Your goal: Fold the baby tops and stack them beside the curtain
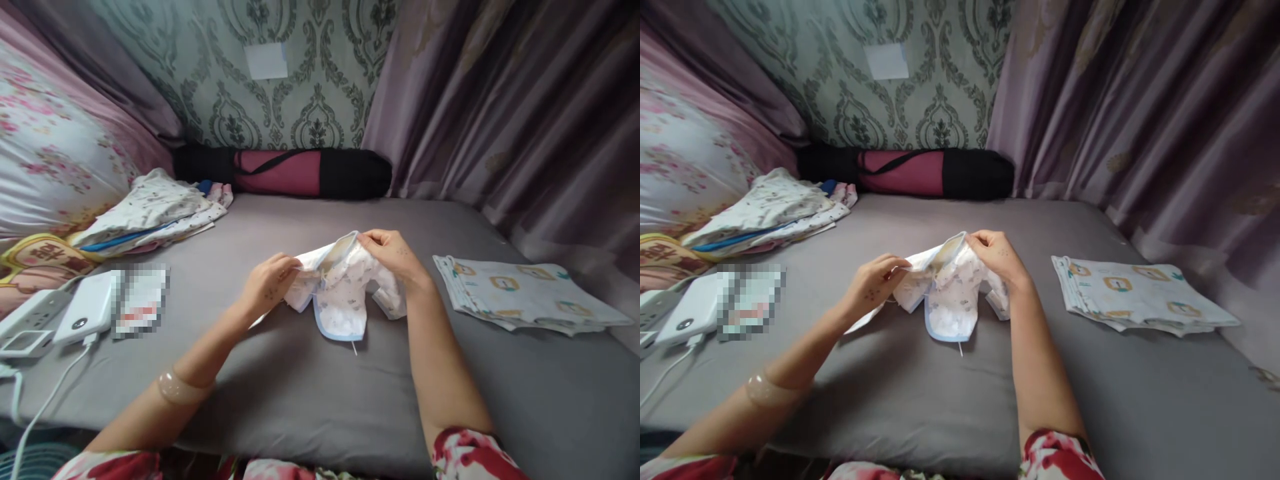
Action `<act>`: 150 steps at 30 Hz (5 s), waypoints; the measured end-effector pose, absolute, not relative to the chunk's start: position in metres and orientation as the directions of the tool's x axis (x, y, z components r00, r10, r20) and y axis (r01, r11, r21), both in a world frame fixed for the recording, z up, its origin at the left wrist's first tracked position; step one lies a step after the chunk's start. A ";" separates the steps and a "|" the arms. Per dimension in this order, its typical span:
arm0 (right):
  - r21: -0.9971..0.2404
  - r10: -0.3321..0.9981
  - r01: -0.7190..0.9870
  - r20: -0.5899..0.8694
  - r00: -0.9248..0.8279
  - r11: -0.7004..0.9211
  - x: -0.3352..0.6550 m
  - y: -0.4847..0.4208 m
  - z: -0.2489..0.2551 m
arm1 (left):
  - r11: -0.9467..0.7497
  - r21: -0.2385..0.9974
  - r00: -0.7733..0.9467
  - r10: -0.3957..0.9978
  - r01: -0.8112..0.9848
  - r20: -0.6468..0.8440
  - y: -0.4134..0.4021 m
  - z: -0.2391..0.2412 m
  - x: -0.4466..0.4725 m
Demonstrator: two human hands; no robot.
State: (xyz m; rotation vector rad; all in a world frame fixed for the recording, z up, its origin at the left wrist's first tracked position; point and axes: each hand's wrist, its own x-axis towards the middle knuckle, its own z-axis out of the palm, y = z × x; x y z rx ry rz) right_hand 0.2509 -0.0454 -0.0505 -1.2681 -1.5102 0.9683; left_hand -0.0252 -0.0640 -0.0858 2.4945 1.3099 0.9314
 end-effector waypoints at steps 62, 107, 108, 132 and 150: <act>-0.802 0.911 0.434 0.379 -0.159 0.410 0.267 -0.033 0.083 | -0.457 0.871 0.353 0.856 0.181 0.377 0.004 0.083 -0.044; -0.394 0.732 0.727 0.646 -0.216 0.562 0.228 -0.162 0.105 | -0.590 0.237 0.189 0.569 0.772 0.800 -0.142 0.096 -0.101; -0.448 0.779 0.716 0.589 -0.214 0.536 0.229 -0.160 0.105 | -0.584 0.295 0.209 0.643 0.756 0.736 -0.138 0.097 -0.101; 0.045 0.968 0.967 -0.039 -0.250 0.251 0.243 0.011 -0.121 | -0.452 0.026 0.453 0.891 0.892 -0.025 0.061 -0.125 -0.043; -0.237 0.988 0.960 0.036 -0.147 0.151 0.250 0.107 -0.131 | -0.350 0.179 0.355 0.935 0.919 0.004 0.153 -0.127 -0.024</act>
